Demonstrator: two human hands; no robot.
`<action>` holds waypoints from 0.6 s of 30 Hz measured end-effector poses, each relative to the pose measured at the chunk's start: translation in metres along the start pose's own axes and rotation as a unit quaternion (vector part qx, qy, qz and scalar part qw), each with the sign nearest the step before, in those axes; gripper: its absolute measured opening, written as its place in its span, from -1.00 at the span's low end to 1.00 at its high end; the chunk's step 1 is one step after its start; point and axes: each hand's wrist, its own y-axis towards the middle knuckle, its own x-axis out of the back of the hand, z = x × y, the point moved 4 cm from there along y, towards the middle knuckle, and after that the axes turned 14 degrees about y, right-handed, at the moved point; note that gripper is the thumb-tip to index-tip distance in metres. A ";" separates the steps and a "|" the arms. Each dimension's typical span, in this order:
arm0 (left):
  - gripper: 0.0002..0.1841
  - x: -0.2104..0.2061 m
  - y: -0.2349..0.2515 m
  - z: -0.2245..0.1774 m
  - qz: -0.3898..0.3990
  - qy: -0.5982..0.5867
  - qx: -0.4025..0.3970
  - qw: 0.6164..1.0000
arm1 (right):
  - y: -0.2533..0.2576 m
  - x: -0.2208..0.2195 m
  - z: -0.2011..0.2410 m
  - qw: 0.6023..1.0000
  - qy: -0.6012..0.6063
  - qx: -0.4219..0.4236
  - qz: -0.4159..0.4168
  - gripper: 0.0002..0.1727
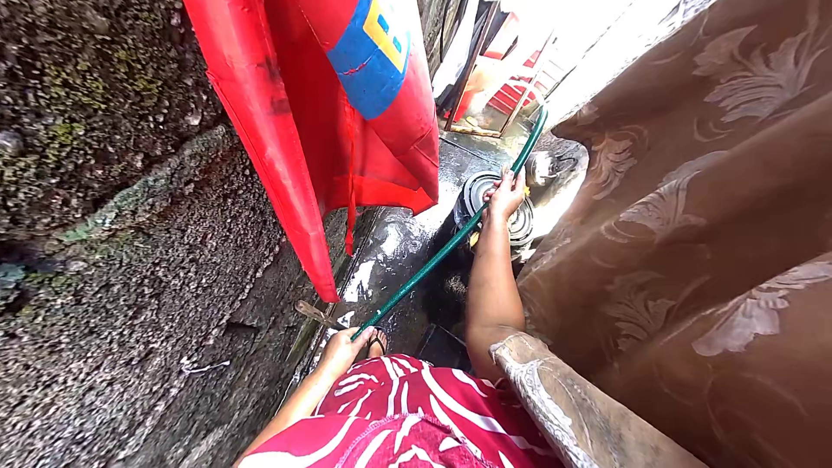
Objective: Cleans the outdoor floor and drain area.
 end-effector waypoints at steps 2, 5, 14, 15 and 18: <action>-0.44 0.003 0.001 -0.005 0.007 0.006 -0.002 1.000 | 0.002 -0.001 0.002 1.000 0.001 -0.001 -0.004 -0.46; -0.43 0.007 0.003 -0.013 0.018 0.004 -0.005 1.000 | 0.010 -0.003 0.003 1.000 0.006 0.008 -0.005 -0.46; -0.42 0.004 0.006 -0.018 0.024 0.015 -0.015 1.000 | 0.021 -0.009 0.002 0.998 0.008 -0.043 0.050 -0.49; -0.42 0.004 0.005 -0.017 0.024 0.014 -0.013 1.000 | 0.020 -0.008 0.001 0.997 0.011 -0.045 0.053 -0.49; -0.42 0.002 0.007 -0.012 0.019 0.006 -0.011 1.000 | 0.017 -0.009 -0.004 0.998 0.020 -0.038 0.035 -0.50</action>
